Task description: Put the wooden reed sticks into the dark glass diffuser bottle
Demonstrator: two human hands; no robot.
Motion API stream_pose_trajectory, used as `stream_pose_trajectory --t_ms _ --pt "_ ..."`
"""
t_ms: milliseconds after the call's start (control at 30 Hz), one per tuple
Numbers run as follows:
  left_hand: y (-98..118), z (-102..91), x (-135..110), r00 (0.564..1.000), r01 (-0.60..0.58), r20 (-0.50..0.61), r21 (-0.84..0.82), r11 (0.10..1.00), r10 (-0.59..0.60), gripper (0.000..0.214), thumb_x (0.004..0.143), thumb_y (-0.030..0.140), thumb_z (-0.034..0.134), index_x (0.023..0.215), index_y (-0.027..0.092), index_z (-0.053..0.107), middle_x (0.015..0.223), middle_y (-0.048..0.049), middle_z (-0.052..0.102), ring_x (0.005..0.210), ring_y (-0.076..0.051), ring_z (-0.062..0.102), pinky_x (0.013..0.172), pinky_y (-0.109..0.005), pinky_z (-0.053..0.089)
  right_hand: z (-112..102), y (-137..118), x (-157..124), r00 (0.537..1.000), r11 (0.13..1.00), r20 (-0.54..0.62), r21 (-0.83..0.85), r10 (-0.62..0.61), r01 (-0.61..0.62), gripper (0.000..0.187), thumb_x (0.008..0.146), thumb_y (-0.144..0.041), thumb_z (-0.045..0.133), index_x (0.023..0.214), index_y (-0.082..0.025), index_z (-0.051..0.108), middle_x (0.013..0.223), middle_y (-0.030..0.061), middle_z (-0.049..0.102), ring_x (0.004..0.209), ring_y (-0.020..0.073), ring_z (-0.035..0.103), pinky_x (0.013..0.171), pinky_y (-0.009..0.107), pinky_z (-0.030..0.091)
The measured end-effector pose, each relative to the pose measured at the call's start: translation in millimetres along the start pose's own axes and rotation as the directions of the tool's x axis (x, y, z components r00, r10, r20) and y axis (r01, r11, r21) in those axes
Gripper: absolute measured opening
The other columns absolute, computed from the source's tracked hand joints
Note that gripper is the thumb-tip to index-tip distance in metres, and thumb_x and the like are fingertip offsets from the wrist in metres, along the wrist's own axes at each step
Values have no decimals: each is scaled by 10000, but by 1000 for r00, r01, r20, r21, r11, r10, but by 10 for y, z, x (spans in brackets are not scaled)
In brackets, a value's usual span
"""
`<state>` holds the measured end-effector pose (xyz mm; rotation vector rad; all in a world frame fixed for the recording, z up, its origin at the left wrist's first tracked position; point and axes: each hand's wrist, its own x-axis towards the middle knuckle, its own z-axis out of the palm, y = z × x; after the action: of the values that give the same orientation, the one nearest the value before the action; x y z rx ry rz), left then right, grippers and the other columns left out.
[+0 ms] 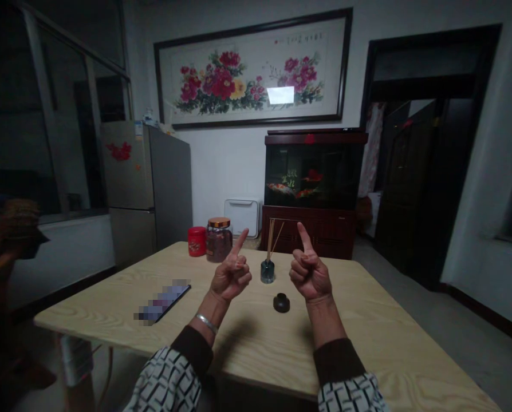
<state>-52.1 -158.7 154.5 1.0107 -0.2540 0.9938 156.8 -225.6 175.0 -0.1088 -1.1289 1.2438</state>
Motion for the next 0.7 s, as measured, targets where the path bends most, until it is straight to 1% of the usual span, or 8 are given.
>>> stream_pose_trajectory --t_ms 133,333,433,500,533,567,633,700 --pt "-46 31 -17 999 34 21 -37 999 -33 952 678 59 657 1528 295 301 537 133 303 470 -51 22 409 -160 142 -1 -29 -63 1000 998 12 69 1 -2 847 758 -87 535 1539 -324 309 605 -117 206 462 74 29 372 164 84" --pt "-66 60 43 1000 22 21 -51 998 -21 934 675 59 667 1517 288 334 540 131 310 466 -50 31 406 -159 152 31 -97 -48 1000 1000 -12 -4 21 -21 804 750 -116 558 1495 -357 380 604 -115 210 467 77 25 369 150 112" --pt "-93 -57 57 1000 17 -22 -45 999 -18 881 686 66 672 1495 258 383 543 126 306 455 -47 80 416 -158 175 -68 -56 -10 996 993 -62 -101 58 -64 738 754 -172 599 1456 -339 442 609 -112 228 464 72 56 378 152 136" --pt "-116 -219 77 996 13 -93 -29 1000 -15 779 716 93 682 1450 214 452 562 116 326 451 -40 154 432 -157 200 -218 23 24 985 963 -129 -229 118 -145 641 785 -247 620 1411 -307 496 611 -106 269 457 67 124 389 155 161" --pt "-135 -329 92 990 17 -143 -11 1000 -19 715 733 120 691 1415 194 491 584 106 355 458 -34 206 445 -156 218 -323 84 41 971 921 -184 -328 156 -210 587 801 -286 624 1380 -288 526 616 -100 312 455 63 176 395 158 177" --pt "-162 -455 110 979 35 -201 22 999 -30 658 742 147 703 1376 179 528 616 93 399 474 -29 265 464 -155 244 -446 159 55 948 840 -255 -457 191 -292 528 814 -323 624 1335 -268 560 626 -88 369 456 61 237 401 163 198" --pt "-249 -741 153 939 124 -336 146 982 -69 576 740 201 726 1297 167 580 716 52 507 542 -31 401 522 -162 311 -732 347 75 887 566 -411 -688 212 -455 405 810 -350 629 1192 -216 638 667 -49 490 482 72 378 422 184 274" --pt "-386 -1039 203 874 277 -477 339 899 -89 529 730 238 727 1240 171 602 848 -2 594 661 -66 527 597 -190 375 -1039 558 94 844 309 -507 -785 177 -537 275 782 -322 637 1013 -178 677 707 -10 568 537 105 494 482 228 381"
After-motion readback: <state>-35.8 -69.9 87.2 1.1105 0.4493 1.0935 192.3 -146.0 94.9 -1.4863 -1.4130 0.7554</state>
